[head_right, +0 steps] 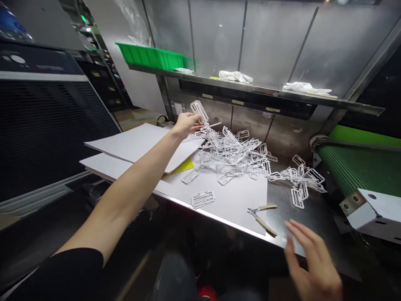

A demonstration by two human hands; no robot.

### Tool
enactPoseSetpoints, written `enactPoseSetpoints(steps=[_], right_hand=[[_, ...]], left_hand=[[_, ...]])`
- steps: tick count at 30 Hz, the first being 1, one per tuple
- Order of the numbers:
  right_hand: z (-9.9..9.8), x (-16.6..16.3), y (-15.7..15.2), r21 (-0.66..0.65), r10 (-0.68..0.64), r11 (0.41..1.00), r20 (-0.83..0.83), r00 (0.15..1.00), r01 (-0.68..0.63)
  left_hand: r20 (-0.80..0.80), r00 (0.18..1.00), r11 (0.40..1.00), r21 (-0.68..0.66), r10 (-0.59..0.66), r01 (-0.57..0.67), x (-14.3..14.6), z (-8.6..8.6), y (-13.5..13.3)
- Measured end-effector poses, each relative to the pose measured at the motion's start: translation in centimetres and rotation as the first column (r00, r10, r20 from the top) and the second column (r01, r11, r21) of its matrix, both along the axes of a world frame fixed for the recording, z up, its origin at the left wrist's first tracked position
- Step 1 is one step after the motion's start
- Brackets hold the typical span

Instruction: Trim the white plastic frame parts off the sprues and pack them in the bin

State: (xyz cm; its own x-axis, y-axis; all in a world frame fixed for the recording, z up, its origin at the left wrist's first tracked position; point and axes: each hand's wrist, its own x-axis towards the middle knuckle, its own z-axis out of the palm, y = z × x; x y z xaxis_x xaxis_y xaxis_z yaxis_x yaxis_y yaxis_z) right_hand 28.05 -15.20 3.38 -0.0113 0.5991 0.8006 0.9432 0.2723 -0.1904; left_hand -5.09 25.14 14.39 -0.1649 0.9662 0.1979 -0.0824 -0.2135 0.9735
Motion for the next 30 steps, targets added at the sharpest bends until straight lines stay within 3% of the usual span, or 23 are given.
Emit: enactPoseSetpoints(steps=[4, 7, 9, 10, 13, 15, 18, 22, 25, 30], right_hand=[[-0.6, -4.1, 3.9, -0.057, 0.224, 0.971, -0.118, 0.967, -0.232], [0.4, -5.0, 9.4, -0.121, 0.174, 0.958, -0.475, 0.863, -0.26], [1.1, -4.0, 13.8, -0.132, 0.099, 0.934, -0.798, 0.594, -0.333], [1.3, -3.1, 15.9, -0.119, 0.078, 0.938, -0.843, 0.532, -0.325], [1.4, 0.4, 20.1, -0.092, 0.059, 0.948, -0.889, 0.454, -0.304], [1.1, 2.7, 21.0, -0.079, 0.047, 0.959, -0.902, 0.428, -0.272], [0.5, 5.4, 20.0, -0.077, 0.014, 0.973, -0.921, 0.389, -0.218], [0.1, 6.6, 16.3, -0.11, -0.032, 0.973, -0.937, 0.348, -0.205], [-0.2, 5.6, 11.7, -0.172, -0.083, 0.952, -0.943, 0.323, -0.255], [-1.6, 1.7, 3.1, -0.182, -0.063, 0.867, -0.964, 0.259, -0.464]], left_hand=[[0.207, 0.976, 0.997, -0.014, -0.067, 0.072, 1.5, 0.5, -1.5], [0.301, 0.938, 0.982, -0.025, -0.17, 0.186, 4.7, -0.3, -3.7], [0.339, 0.909, 0.961, -0.044, -0.244, 0.274, 7.5, -1.3, -5.5], [0.35, 0.893, 0.945, -0.057, -0.284, 0.322, 8.8, -1.9, -6.4], [0.342, 0.847, 0.871, -0.136, -0.406, 0.472, 12.3, -4.0, -8.6], [0.311, 0.825, 0.809, -0.22, -0.471, 0.545, 14.0, -5.4, -9.6], [0.269, 0.811, 0.757, -0.296, -0.52, 0.583, 15.4, -6.5, -10.4], [0.242, 0.802, 0.762, -0.254, -0.546, 0.595, 14.9, -7.0, -12.2], [0.225, 0.799, 0.758, -0.253, -0.558, 0.601, 12.1, -8.2, -15.2], [0.218, 0.832, 0.736, -0.39, -0.51, 0.553, 4.9, -12.3, -22.5]])
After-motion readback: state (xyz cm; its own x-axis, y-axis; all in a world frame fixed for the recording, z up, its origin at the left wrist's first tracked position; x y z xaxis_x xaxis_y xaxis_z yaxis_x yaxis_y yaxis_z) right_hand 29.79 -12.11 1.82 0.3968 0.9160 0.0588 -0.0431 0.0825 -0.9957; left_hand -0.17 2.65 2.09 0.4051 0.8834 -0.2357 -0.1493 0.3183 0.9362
